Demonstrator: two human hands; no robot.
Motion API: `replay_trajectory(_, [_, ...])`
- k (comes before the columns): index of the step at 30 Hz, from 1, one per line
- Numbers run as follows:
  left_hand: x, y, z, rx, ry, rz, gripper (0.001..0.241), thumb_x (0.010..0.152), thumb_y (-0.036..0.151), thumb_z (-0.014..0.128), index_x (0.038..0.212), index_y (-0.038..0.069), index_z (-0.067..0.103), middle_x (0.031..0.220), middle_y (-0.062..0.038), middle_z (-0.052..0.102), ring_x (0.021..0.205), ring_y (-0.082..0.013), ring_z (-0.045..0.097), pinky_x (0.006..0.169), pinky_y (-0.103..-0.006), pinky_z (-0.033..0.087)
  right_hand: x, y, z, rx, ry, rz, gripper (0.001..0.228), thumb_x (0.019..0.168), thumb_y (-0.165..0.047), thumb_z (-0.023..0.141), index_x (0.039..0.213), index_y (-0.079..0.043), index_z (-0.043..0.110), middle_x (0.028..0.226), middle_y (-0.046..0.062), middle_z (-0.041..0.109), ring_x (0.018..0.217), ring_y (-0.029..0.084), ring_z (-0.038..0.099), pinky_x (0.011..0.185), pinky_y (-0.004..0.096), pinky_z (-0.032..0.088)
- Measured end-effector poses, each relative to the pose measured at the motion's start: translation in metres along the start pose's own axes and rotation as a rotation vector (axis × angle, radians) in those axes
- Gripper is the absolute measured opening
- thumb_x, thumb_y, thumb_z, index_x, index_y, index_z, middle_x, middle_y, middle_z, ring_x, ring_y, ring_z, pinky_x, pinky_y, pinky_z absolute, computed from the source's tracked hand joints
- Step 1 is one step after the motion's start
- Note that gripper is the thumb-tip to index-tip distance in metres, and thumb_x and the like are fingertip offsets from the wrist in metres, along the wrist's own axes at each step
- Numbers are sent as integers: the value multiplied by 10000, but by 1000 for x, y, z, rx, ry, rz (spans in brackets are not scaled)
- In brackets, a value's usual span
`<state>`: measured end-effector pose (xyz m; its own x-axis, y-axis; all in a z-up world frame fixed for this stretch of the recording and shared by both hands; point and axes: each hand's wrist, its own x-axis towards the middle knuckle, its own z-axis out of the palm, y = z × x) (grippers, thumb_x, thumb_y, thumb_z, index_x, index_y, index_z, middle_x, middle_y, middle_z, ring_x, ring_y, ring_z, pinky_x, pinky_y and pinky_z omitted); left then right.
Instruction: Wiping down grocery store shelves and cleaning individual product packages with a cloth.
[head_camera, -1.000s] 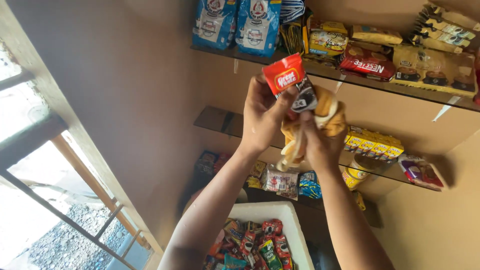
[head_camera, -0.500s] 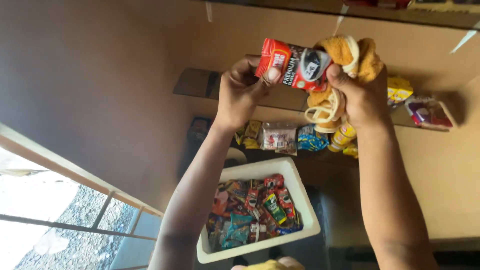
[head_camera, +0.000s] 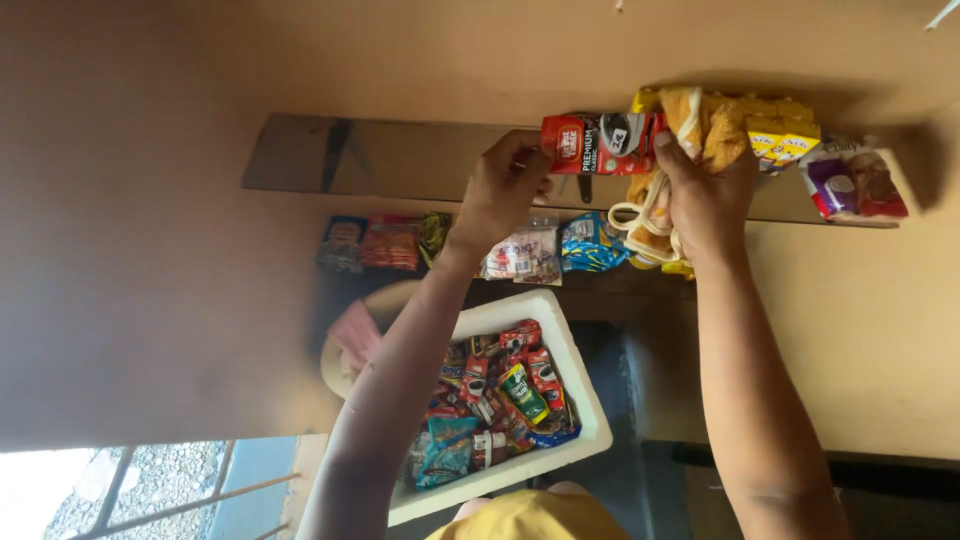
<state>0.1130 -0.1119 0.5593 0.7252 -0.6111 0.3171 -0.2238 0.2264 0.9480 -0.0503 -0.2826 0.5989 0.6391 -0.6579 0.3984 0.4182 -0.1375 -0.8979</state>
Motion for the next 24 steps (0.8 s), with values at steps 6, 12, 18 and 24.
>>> replay_trajectory(6, [19, -69, 20, -117, -80, -125, 215, 1055, 123, 590, 1171, -58, 600, 954, -116, 714, 818, -169, 753, 703, -320, 667, 1, 42, -37, -167, -49, 214, 269, 930, -56, 741, 1173, -41, 627, 972, 12, 660, 785, 97, 594, 707, 279, 494])
replay_trajectory(12, [27, -104, 26, -149, -87, -246, 224, 1050, 103, 555, 1183, -73, 593, 987, -137, 732, 841, -180, 763, 734, -333, 668, 5, 76, -53, -505, -165, 143, 436, 916, -174, 838, 1252, -14, 612, 1116, 59, 713, 1008, 119, 666, 915, 310, 552])
replay_trajectory(18, [26, -95, 26, 227, -45, -159, 180, 1011, 79, 582, 1095, -78, 607, 870, -138, 747, 745, -169, 770, 678, -315, 635, 11, 71, -49, -683, -186, 109, 623, 860, -267, 858, 1361, -26, 577, 1142, 117, 746, 1024, 146, 713, 884, 316, 564])
replay_trajectory(24, [27, -84, 30, 491, 30, -184, 153, 977, 92, 615, 1035, -49, 613, 760, -139, 732, 659, -199, 772, 616, -330, 595, 5, 75, -55, -731, -78, 176, 482, 912, -307, 827, 1284, -46, 664, 1038, 112, 776, 947, 137, 754, 847, 295, 585])
